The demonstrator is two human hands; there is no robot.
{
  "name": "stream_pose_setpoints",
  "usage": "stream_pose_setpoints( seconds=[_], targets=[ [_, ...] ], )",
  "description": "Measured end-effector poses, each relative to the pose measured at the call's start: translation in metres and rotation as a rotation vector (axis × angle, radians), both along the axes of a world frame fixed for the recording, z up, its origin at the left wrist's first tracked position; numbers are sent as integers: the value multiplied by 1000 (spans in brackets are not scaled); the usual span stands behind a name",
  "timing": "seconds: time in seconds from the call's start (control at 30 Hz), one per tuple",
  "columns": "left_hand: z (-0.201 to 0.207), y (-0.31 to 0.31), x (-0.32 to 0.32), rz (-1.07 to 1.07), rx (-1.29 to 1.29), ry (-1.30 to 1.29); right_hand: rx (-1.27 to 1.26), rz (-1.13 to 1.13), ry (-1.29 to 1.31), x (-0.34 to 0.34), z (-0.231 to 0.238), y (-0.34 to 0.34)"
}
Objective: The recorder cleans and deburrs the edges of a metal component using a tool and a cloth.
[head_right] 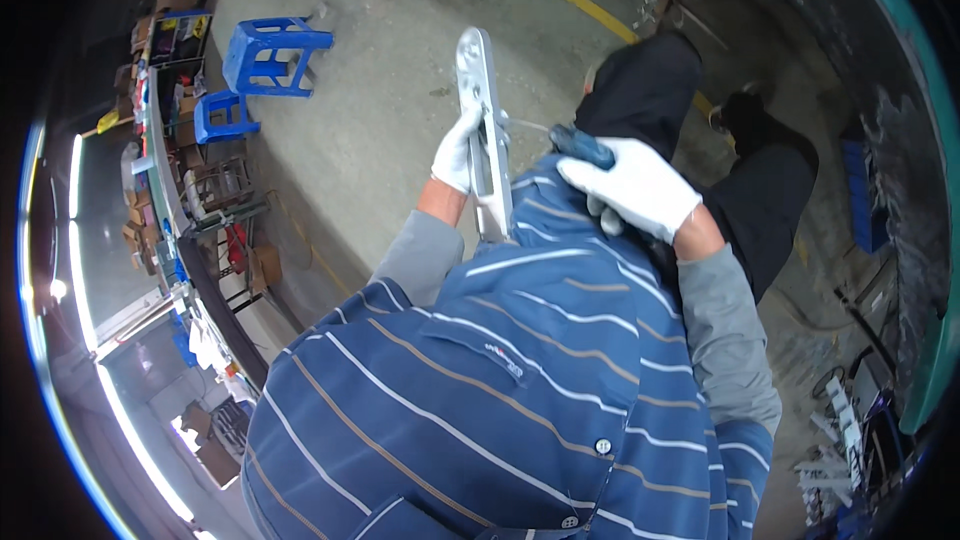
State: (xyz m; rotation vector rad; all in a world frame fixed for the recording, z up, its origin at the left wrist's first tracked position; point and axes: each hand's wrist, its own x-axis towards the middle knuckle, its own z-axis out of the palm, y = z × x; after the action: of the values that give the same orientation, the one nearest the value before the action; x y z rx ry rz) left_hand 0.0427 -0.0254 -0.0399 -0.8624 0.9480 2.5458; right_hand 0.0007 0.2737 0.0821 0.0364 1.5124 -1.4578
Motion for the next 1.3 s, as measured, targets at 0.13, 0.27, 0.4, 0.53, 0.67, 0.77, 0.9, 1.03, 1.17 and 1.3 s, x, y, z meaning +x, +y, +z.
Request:
stream_pose_setpoints(
  seconds=[0.13, 0.27, 0.4, 0.53, 0.67, 0.77, 0.9, 1.03, 1.17, 1.3],
  targets=[
    [10, 5, -1, 38, 160, 21, -27, -24, 80, -2, -3, 2],
    [4, 4, -6, 0, 172, 3, 71, -25, -27, -3, 11, 4],
    [6, 6, -10, -28, 209, 44, 133, -32, 73, -2, 30, 4],
    [11, 12, -10, 41, 250, 36, 178, 1, 314, 10, 21, 3],
    [-2, 12, -4, -16, 348, 33, 179, 10, 380, 17, 20, 4],
    [5, 16, -13, -4, 290, 33, 218, 14, 382, 11, 24, 6],
    [-2, 12, -11, -59, 360, 6, 218, 13, 341, 12, 26, 8],
    [-3, 13, -10, -65, 334, 10, 212, 14, 328, 16, 23, 10],
    [-8, 12, -9, -61, 298, 20, 197, 6, 337, 17, 19, 11],
    [-17, 8, -7, -78, 333, 9, 164, -18, 360, 18, 14, 9]
  ],
)
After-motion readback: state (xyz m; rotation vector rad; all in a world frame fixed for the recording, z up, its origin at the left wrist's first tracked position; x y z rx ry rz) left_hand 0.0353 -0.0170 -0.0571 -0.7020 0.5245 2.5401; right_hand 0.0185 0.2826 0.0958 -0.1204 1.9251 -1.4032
